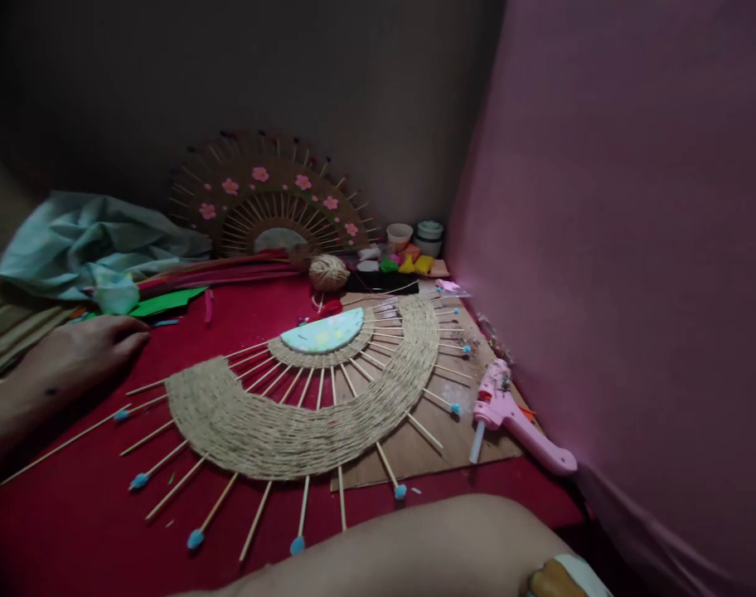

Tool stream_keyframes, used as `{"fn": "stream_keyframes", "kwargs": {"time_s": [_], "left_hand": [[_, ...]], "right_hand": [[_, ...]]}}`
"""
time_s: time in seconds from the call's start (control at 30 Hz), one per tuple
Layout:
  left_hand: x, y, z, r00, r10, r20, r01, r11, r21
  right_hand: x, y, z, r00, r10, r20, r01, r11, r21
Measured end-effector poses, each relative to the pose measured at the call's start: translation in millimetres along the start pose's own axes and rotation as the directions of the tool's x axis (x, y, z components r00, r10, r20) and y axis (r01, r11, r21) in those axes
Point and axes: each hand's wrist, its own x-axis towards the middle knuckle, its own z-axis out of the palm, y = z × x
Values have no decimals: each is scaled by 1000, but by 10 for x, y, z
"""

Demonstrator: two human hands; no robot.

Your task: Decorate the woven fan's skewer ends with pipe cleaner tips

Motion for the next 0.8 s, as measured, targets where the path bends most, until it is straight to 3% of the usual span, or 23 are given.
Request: {"fn": "stream_keyframes", "kwargs": {"time_s": [0.13, 0.3, 0.47, 0.8], "left_hand": [[-8, 18, -43, 1000, -9, 20, 9, 1000, 24], [-59, 93, -141, 997, -45, 69, 45, 999, 3], [-26, 51, -106, 995, -50, 84, 56, 996, -67], [97, -80, 42, 994, -38, 105, 46, 996, -71]], "right_hand": [[-840, 560, -329, 956, 265, -122, -270, 963, -25], [-1482, 924, -217, 864, 445, -236, -451, 892, 29], [-1684, 996, -17, 806, 524, -274, -519, 849, 96], [-1805, 1043, 20, 768, 583, -266, -558, 812, 170]]}}
